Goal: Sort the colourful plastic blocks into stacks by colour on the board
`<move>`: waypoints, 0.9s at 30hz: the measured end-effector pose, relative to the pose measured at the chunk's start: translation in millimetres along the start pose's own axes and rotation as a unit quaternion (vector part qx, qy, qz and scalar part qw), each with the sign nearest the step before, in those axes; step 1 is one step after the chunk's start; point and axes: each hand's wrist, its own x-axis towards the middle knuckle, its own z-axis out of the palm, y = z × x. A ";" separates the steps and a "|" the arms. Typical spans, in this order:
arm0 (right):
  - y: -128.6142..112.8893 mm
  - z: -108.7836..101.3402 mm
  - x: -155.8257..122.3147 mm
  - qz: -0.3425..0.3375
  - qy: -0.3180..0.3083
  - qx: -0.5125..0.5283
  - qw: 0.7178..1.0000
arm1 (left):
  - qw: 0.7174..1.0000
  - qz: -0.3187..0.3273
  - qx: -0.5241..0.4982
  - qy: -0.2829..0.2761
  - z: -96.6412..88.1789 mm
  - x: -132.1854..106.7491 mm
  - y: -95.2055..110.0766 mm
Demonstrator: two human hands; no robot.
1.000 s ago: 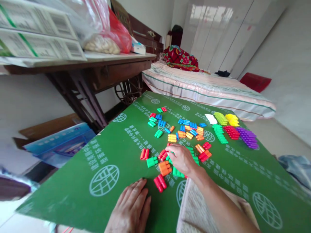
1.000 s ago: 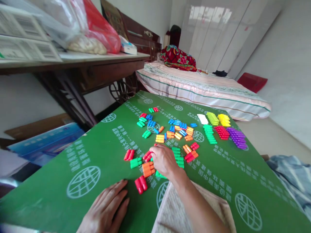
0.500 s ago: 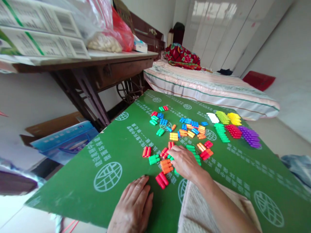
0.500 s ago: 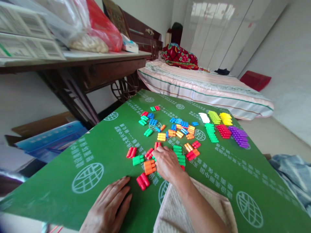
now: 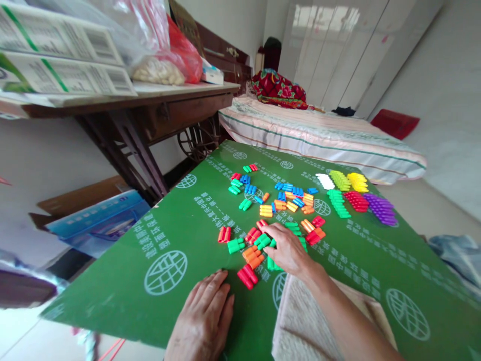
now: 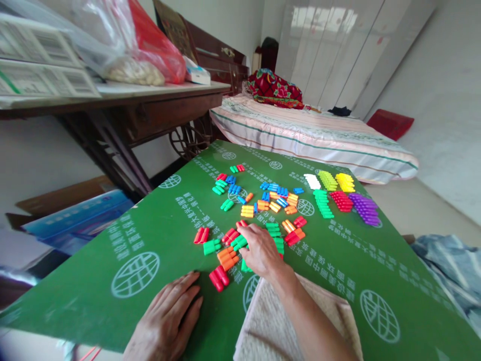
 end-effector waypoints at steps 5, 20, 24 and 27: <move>4.1 -14.7 -7.0 0.028 0.026 -0.008 0.999 | 1.000 0.004 0.000 0.000 0.4 -0.4 0.9; -15.2 -21.7 -39.6 -0.003 -0.054 -0.109 0.993 | 1.000 -0.002 -0.013 -0.011 3.2 -4.2 -1.7; -25.3 -13.1 -51.3 -0.018 -0.059 -0.147 0.987 | 1.000 -0.003 -0.013 -0.015 3.0 -2.6 -1.5; -23.8 -7.9 -56.7 -0.026 -0.054 -0.152 0.987 | 1.000 -0.001 -0.011 -0.016 3.9 -1.6 -1.7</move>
